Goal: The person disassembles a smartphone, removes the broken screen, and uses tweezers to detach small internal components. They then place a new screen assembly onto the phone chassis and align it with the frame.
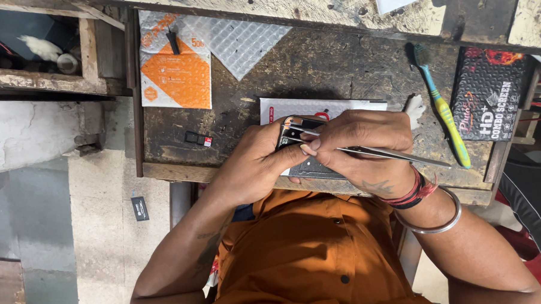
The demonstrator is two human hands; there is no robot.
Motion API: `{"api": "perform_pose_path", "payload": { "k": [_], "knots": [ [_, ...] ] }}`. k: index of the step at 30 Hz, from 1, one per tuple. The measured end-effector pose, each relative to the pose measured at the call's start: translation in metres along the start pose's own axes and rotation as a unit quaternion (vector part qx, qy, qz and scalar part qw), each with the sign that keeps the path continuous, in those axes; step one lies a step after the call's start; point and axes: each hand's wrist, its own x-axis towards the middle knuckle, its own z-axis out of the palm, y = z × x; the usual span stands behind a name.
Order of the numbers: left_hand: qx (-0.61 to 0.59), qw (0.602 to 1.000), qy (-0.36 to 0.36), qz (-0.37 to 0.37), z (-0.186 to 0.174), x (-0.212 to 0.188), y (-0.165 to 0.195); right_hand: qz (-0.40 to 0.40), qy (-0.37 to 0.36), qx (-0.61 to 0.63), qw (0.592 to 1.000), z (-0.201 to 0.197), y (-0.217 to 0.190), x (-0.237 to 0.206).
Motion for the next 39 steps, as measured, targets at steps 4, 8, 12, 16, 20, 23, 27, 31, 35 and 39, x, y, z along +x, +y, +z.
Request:
{"api": "perform_pose_path", "payload": {
  "k": [4, 8, 12, 16, 20, 23, 27, 31, 35, 39],
  "knots": [
    [-0.004, 1.000, 0.001, -0.011, 0.0005, 0.0009, 0.0003, -0.011, -0.004, -0.011, 1.000, 0.0005, 0.0002, 0.0010],
    [-0.005, 1.000, 0.003, -0.006, 0.0007, 0.0011, 0.0003, -0.014, 0.002, -0.014, 1.000, 0.0021, -0.0016, 0.0018],
    [-0.014, 1.000, 0.004, 0.004, 0.0016, 0.0008, -0.0001, -0.011, 0.009, -0.014, 1.000, 0.0035, -0.0037, 0.0019],
    [-0.007, 1.000, 0.011, -0.005, 0.0022, 0.0005, 0.0001, -0.012, 0.007, -0.014, 1.000, 0.0025, -0.0036, 0.0019],
    [-0.006, 1.000, 0.014, -0.009, 0.0025, 0.0014, -0.0002, -0.011, 0.017, -0.007, 1.000, 0.0042, -0.0016, 0.0019],
    [-0.003, 1.000, 0.018, -0.014, 0.0024, 0.0016, -0.0020, -0.010, 0.015, -0.001, 1.000, 0.0037, -0.0004, 0.0014],
    [-0.007, 1.000, 0.018, -0.002, 0.0027, 0.0004, -0.0059, -0.006, 0.022, -0.008, 1.000, 0.0025, 0.0011, 0.0012],
    [-0.017, 1.000, 0.024, 0.010, 0.0041, -0.0012, -0.0076, -0.023, 0.025, -0.009, 0.999, 0.0027, 0.0035, 0.0020],
    [-0.017, 1.000, 0.022, 0.010, 0.0043, -0.0005, -0.0056, -0.015, 0.028, 0.006, 0.999, 0.0024, 0.0023, 0.0013],
    [-0.019, 1.000, 0.019, 0.006, 0.0042, 0.0000, -0.0042, -0.009, 0.019, 0.003, 1.000, 0.0024, -0.0002, 0.0016]
  ]
}}
